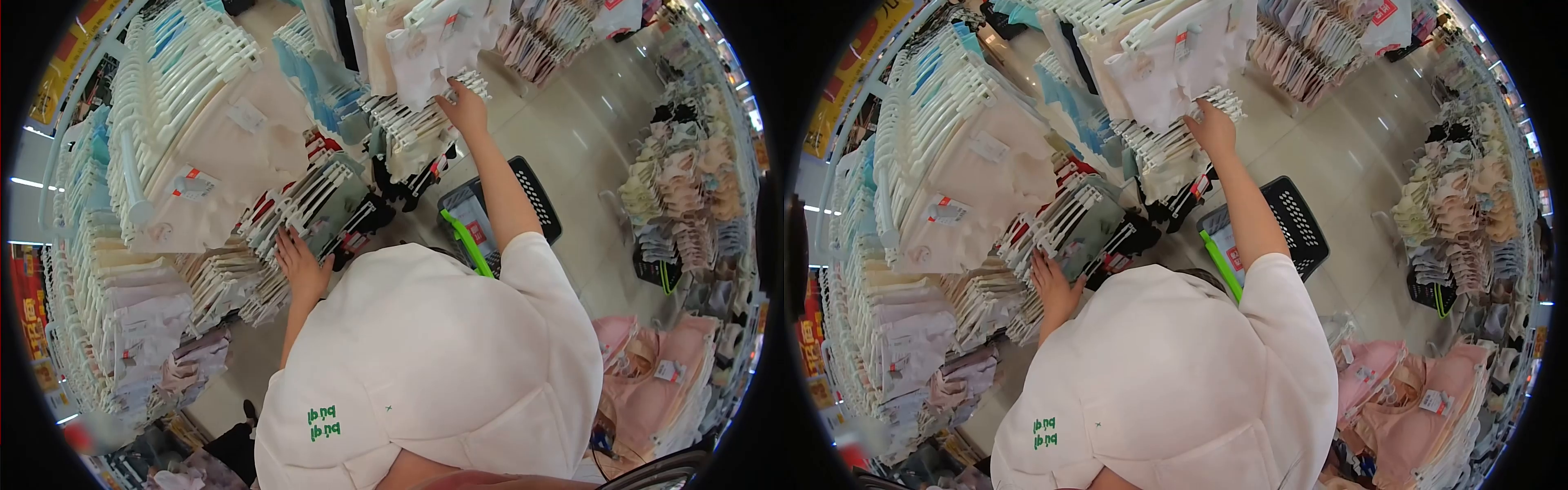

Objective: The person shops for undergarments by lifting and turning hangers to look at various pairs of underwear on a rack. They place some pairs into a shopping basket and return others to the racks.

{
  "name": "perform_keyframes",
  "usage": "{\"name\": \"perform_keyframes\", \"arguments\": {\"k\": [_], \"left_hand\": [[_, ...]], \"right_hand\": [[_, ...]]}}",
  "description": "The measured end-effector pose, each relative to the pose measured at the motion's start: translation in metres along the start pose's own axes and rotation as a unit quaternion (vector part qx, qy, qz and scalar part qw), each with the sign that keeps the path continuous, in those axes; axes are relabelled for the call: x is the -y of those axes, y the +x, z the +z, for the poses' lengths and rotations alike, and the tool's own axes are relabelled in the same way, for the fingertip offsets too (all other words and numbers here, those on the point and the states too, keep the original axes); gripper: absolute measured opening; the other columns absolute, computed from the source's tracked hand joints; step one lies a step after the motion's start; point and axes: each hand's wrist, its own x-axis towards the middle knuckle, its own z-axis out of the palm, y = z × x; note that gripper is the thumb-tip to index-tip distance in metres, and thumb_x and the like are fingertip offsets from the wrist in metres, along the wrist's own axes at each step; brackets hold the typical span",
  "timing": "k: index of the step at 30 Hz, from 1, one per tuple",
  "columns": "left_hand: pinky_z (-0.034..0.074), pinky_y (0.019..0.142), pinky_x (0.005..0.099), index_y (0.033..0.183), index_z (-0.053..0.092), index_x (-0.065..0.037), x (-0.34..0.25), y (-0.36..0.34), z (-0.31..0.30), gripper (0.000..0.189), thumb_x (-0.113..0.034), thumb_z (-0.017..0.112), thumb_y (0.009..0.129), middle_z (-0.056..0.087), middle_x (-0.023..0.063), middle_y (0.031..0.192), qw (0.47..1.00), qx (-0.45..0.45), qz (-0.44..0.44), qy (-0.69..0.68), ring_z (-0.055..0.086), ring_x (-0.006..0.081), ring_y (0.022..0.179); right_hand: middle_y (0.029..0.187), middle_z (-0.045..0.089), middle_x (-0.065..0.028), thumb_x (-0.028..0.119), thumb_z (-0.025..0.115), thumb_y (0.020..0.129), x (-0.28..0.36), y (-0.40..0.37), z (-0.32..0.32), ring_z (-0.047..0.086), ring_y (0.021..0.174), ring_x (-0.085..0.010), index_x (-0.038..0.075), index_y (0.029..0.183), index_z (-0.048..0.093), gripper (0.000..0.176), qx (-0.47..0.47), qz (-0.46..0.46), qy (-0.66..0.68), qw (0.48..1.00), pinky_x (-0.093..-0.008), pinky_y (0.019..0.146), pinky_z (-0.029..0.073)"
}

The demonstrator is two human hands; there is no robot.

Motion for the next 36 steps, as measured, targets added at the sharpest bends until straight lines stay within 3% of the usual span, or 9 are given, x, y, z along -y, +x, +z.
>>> {"name": "perform_keyframes", "arguments": {"k": [6,12,15,18,20,24,26,33,36], "left_hand": [[0.005,0.105,0.0568,0.141,0.003,0.003,0.002,0.001,0.002,0.101,-0.029,0.069,0.072,0.001,0.0279,0.145,1.0,-0.001,0.0,0.011,0.003,0.0445,0.134],[0.004,0.106,0.0556,0.141,0.004,0.003,-0.001,-0.001,-0.008,0.101,-0.029,0.069,0.072,0.003,0.0281,0.145,1.0,0.003,-0.008,0.014,0.004,0.0432,0.135],[0.003,0.106,0.0551,0.141,0.004,0.005,0.001,-0.002,-0.005,0.101,-0.029,0.069,0.072,0.005,0.0283,0.145,1.0,-0.015,-0.002,0.009,0.004,0.0424,0.135],[0.003,0.106,0.0548,0.14,0.004,0.006,0.003,-0.003,-0.003,0.101,-0.028,0.069,0.071,0.006,0.0282,0.145,0.999,-0.033,-0.002,-0.008,0.005,0.042,0.135],[0.003,0.107,0.0546,0.14,0.003,0.007,0.002,-0.002,-0.004,0.101,-0.028,0.069,0.071,0.006,0.028,0.145,0.999,-0.042,-0.002,-0.016,0.005,0.0419,0.135],[0.003,0.107,0.0545,0.14,0.005,0.005,-0.002,-0.002,-0.006,0.1,-0.027,0.069,0.071,0.006,0.027,0.146,1.0,-0.019,-0.016,0.002,0.005,0.0417,0.135],[0.003,0.107,0.0545,0.141,0.006,0.004,-0.002,-0.003,-0.007,0.099,-0.027,0.069,0.071,0.005,0.0267,0.146,1.0,-0.01,-0.022,0.011,0.005,0.0417,0.135],[0.005,0.107,0.0542,0.143,0.007,-0.003,-0.003,-0.004,-0.008,0.099,-0.026,0.071,0.071,0.003,0.0258,0.146,1.0,0.002,-0.024,0.004,0.005,0.0421,0.135],[0.005,0.107,0.0543,0.143,0.008,-0.006,-0.002,-0.004,-0.009,0.098,-0.026,0.071,0.071,0.004,0.0259,0.146,1.0,0.0,-0.024,0.006,0.006,0.0425,0.135]], "right_hand": [[0.097,0.064,-0.019,0.037,0.069,0.072,-0.011,0.001,0.003,0.062,0.087,-0.0327,0.009,0.116,0.058,0.054,0.011,-0.018,-0.01,1.0,-0.0387,0.075,0.048],[0.111,0.059,-0.0188,0.032,0.069,0.072,-0.015,-0.004,0.001,0.056,0.102,-0.0336,0.004,0.122,0.051,0.059,0.024,-0.023,0.017,0.999,-0.0404,0.085,0.045],[0.12,0.052,-0.0222,0.026,0.069,0.073,-0.024,-0.008,0.005,0.05,0.11,-0.0357,0.0,0.128,0.042,0.067,0.04,-0.078,0.049,0.995,-0.0399,0.09,0.042],[0.126,0.043,-0.0267,0.022,0.07,0.072,-0.019,-0.029,0.003,0.042,0.117,-0.0388,-0.007,0.131,0.03,0.077,-0.002,-0.071,0.1,0.992,-0.0392,0.096,0.037],[0.127,0.036,-0.0302,0.021,0.072,0.071,-0.007,-0.051,0.008,0.036,0.12,-0.0412,-0.011,0.132,0.022,0.086,-0.141,-0.02,0.077,0.987,-0.0405,0.101,0.031],[0.129,0.033,-0.031,0.025,0.074,0.07,0.001,-0.083,0.055,0.031,0.123,-0.0418,-0.013,0.131,0.02,0.09,-0.167,0.06,0.113,0.978,-0.0423,0.103,0.026],[0.13,0.03,-0.0318,0.028,0.074,0.069,0.0,-0.086,0.073,0.028,0.124,-0.0422,-0.013,0.132,0.018,0.094,-0.088,0.102,0.247,0.96,-0.0431,0.104,0.023],[0.137,0.019,-0.0363,0.037,0.07,0.072,-0.008,-0.069,0.1,0.019,0.129,-0.0463,-0.015,0.132,0.019,0.094,-0.062,0.081,0.174,0.979,-0.0425,0.108,0.019],[0.138,0.025,-0.0313,0.037,0.068,0.075,-0.01,-0.063,0.108,0.02,0.129,-0.0453,-0.008,0.133,0.025,0.085,-0.071,0.067,0.132,0.986,-0.0432,0.107,0.02]]}}
